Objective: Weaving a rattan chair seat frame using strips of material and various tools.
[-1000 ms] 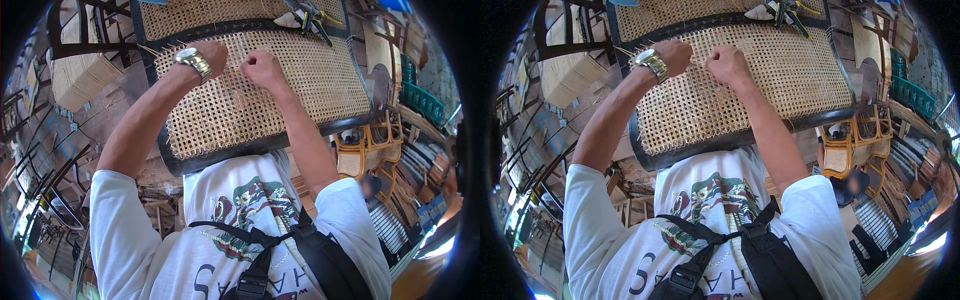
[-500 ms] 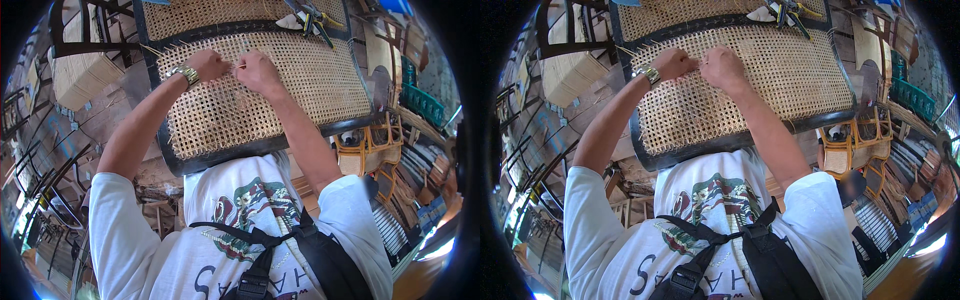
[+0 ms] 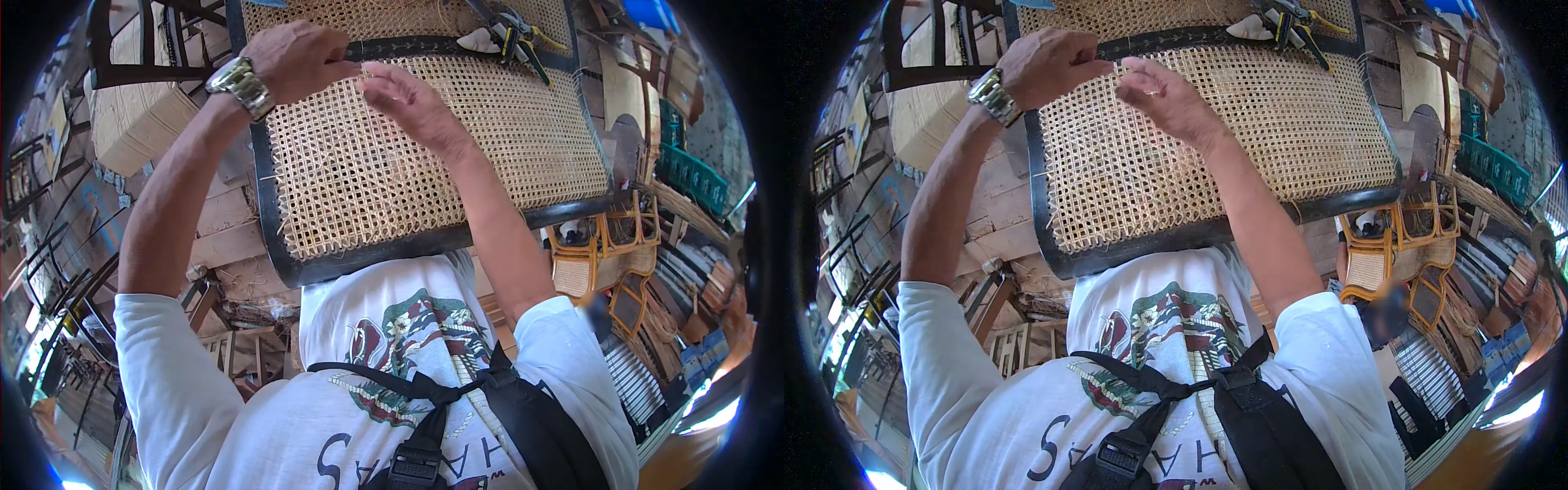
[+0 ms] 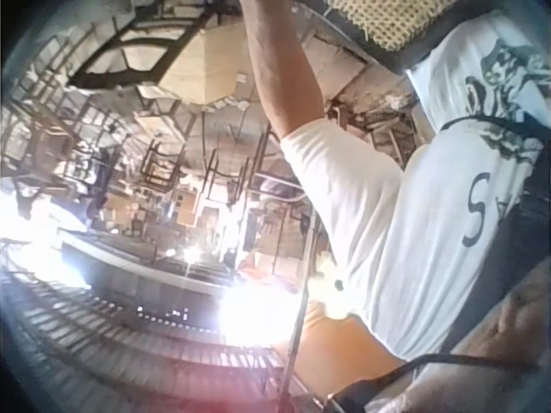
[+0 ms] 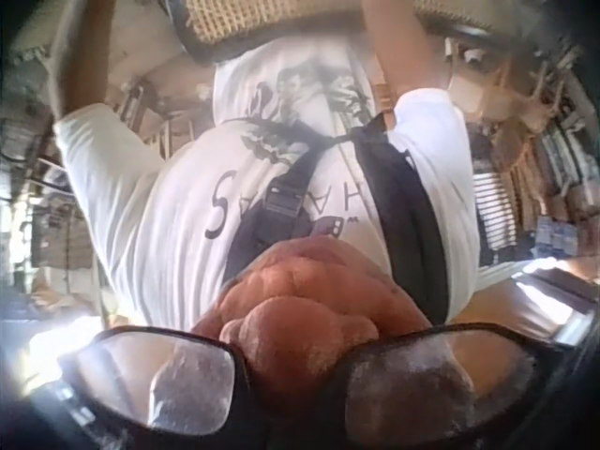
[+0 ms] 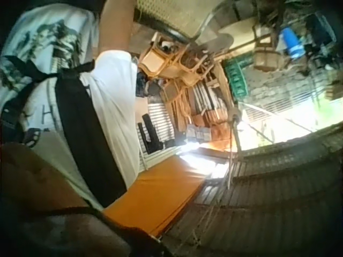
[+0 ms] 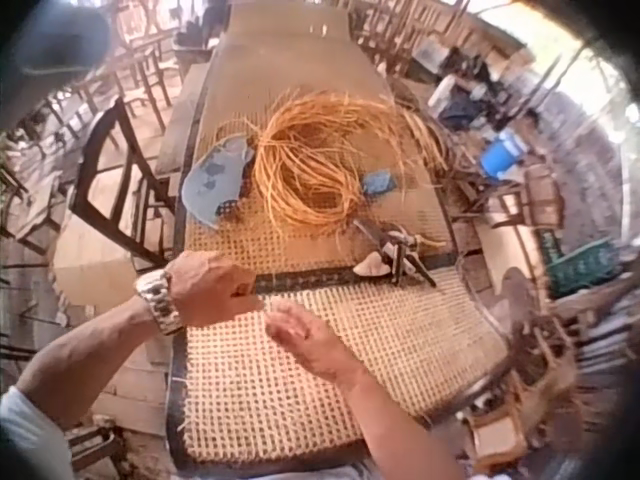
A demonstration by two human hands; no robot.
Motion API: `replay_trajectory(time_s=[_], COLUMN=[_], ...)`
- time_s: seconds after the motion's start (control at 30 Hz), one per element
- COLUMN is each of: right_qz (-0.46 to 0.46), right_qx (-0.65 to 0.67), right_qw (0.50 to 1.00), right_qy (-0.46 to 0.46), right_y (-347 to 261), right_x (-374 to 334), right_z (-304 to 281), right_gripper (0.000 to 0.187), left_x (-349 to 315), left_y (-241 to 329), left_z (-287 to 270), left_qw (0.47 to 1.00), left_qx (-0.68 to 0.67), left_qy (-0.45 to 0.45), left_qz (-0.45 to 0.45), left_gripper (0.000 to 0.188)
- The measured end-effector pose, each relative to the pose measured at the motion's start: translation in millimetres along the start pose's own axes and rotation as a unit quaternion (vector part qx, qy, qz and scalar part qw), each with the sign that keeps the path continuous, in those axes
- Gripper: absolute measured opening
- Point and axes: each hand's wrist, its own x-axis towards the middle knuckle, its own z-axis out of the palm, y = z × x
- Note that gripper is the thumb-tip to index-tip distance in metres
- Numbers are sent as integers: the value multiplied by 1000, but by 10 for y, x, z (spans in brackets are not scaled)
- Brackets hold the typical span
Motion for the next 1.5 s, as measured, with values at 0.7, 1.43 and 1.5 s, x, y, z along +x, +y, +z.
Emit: replay_trajectory(time_s=[0.7,1.43,1.5], right_qz=[200,-21,-35], right_qx=[-255,-371,-359], right_qw=[946,915,913], right_qy=[-18,160,191], right_y=[-55,130,159], right_x=[140,-819,-696], right_z=[-111,-119,-13], right_gripper=[15,55,42], left_x=[243,-81,-89], left_y=[390,-625,-262], left_z=[920,499,751], left_qw=[981,997,996], left_qx=[19,-7,-69], left_qy=[-188,21,37], left_qz=[-49,-80,31], left_gripper=[31,36,28])
